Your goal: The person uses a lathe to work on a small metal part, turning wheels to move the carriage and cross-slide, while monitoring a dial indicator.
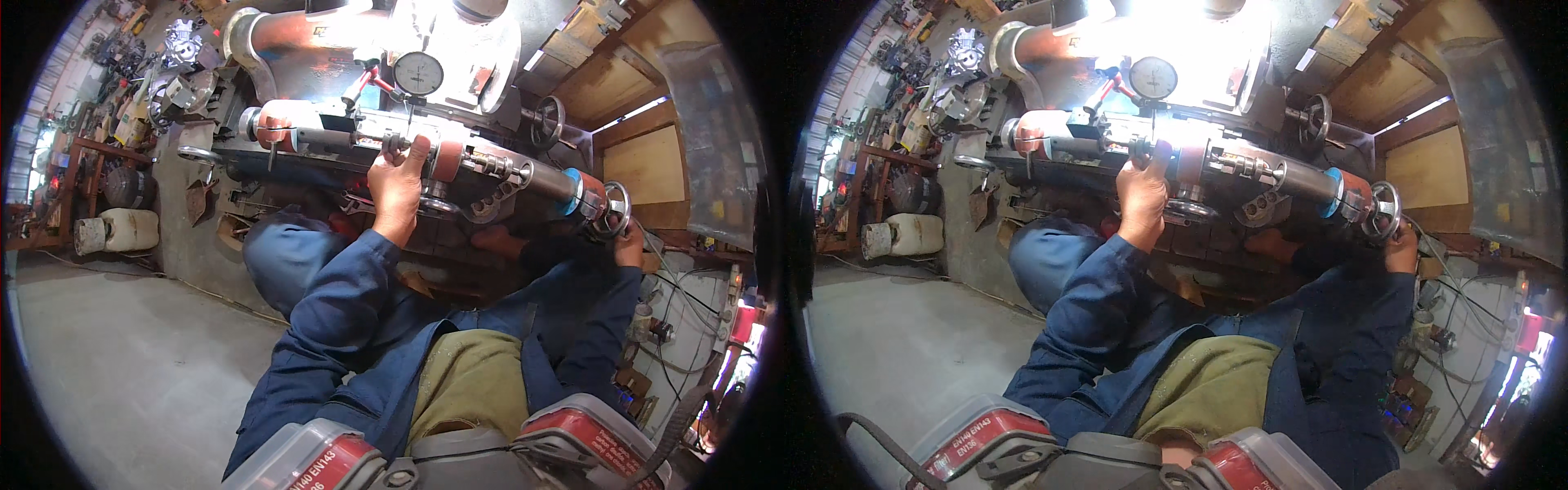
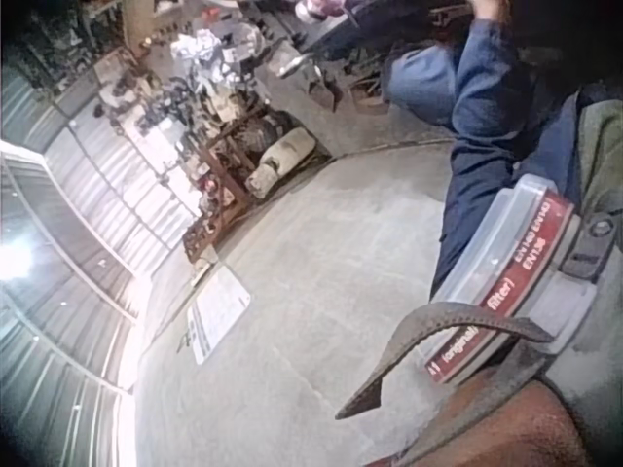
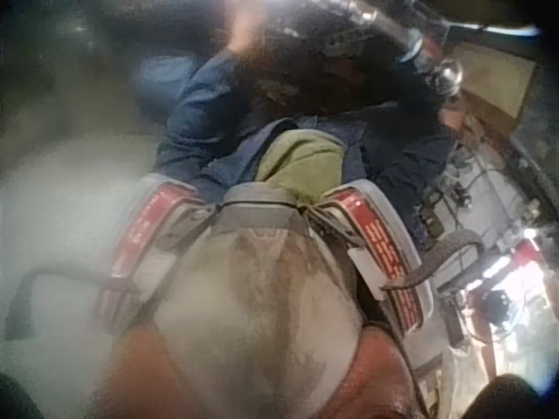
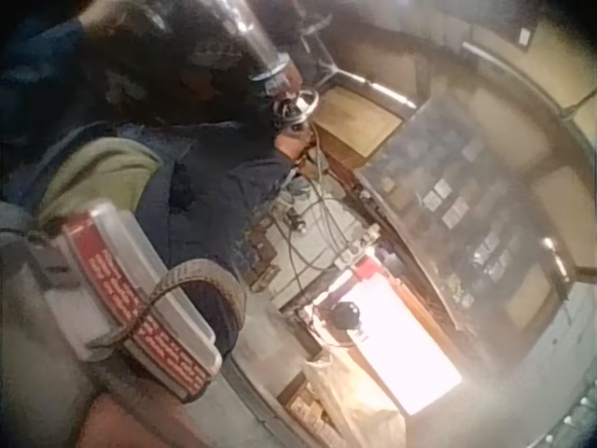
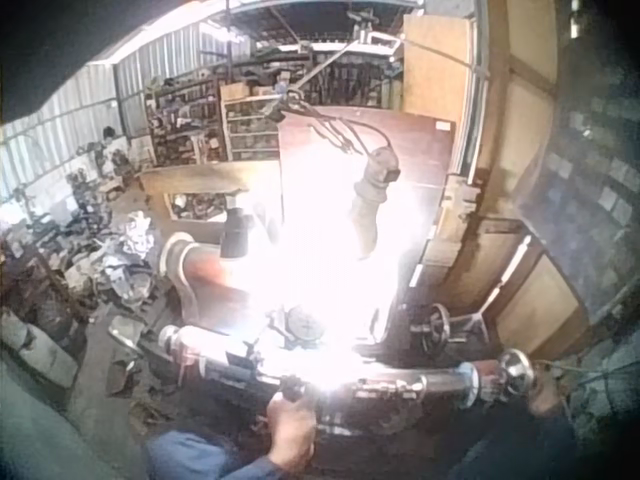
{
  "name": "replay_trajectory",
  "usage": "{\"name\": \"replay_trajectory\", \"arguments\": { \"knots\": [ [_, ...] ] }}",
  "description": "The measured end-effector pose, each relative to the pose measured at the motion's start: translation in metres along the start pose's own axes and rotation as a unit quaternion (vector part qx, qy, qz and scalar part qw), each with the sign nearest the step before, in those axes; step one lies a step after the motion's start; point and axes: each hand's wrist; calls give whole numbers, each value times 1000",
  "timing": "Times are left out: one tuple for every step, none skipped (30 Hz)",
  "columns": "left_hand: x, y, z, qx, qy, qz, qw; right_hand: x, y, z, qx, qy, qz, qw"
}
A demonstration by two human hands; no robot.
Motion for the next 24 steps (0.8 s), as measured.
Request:
{"name": "replay_trajectory", "arguments": {
  "knots": [
    [-3, 0, 0, 2, 0, -3, 1000, -3, -2, 11, -3, 1, 3, 1000],
    [-4, 1, 2, -1, 1, -3, 1000, -16, -10, 27, -12, -200, -22, 979],
    [-5, 2, 2, -3, 1, -6, 1000, -22, -14, 48, -18, -298, -33, 954],
    [-3, 2, 2, -2, 1, -6, 1000, -28, -18, 67, -23, -393, -43, 918],
    [-1, 1, 1, 26, 18, -14, 999, -28, -20, 88, 28, -251, 1, 968],
    [1, 1, 2, 52, 36, -21, 998, -27, -19, 97, 81, -103, 45, 990],
    [2, 2, 4, 50, 35, -18, 998, -23, -16, 93, 83, -104, 42, 990],
    [4, 3, 6, 45, 49, -23, 998, -15, -9, 76, 31, -24, 3, 999],
    [5, 4, 7, 41, 63, -29, 997, -6, 0, 58, -22, 57, -35, 997],
    [4, 3, 6, 42, 65, -30, 997, 1, 12, 45, -22, 59, -34, 997],
    [6, 2, 5, 42, 74, -46, 995, 5, 25, 32, -24, -18, -30, 999],
    [8, 2, 4, 41, 83, -61, 994, 8, 30, 25, -27, -94, -27, 995],
    [7, 2, 4, 41, 84, -62, 994, 14, 31, 23, -27, -93, -26, 995],
    [5, 3, 5, 36, 90, -66, 993, 19, 31, 23, -12, -97, -24, 995],
    [4, 4, 5, 30, 96, -70, 992, 24, 31, 21, 4, -100, -21, 995],
    [4, 3, 4, 30, 97, -71, 992, 28, 34, 8, 4, -99, -20, 995],
    [7, 2, 1, 34, 99, -75, 992, 25, 37, -12, 17, -120, -6, 993],
    [9, 2, 0, 38, 102, -78, 991, 22, 36, -23, 30, -141, 8, 990],
    [9, 1, -2, 39, 102, -80, 991, 23, 32, -20, 30, -140, 10, 990],
    [9, 1, -4, 39, 102, -75, 991, 23, 26, -13, 18, -209, 11, 978],
    [9, 1, -4, 39, 102, -71, 992, 24, 21, -9, 6, -276, 12, 961],
    [9, 1, -3, 39, 101, -70, 992, 24, 16, -10, 6, -277, 12, 961],
    [9, 1, -1, 37, 103, -76, 991, 23, 11, -10, -17, -290, 18, 957],
    [9, 1, 1, 35, 105, -82, 991, 22, 7, -11, -40, -302, 25, 952]
  ]
}}
Point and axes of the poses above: each hand's wrist, its own y-axis away from the middle knuckle, its own x-axis out of the back of the hand, z = x × y, and after that the axes turned 8 degrees about -x, right-handed
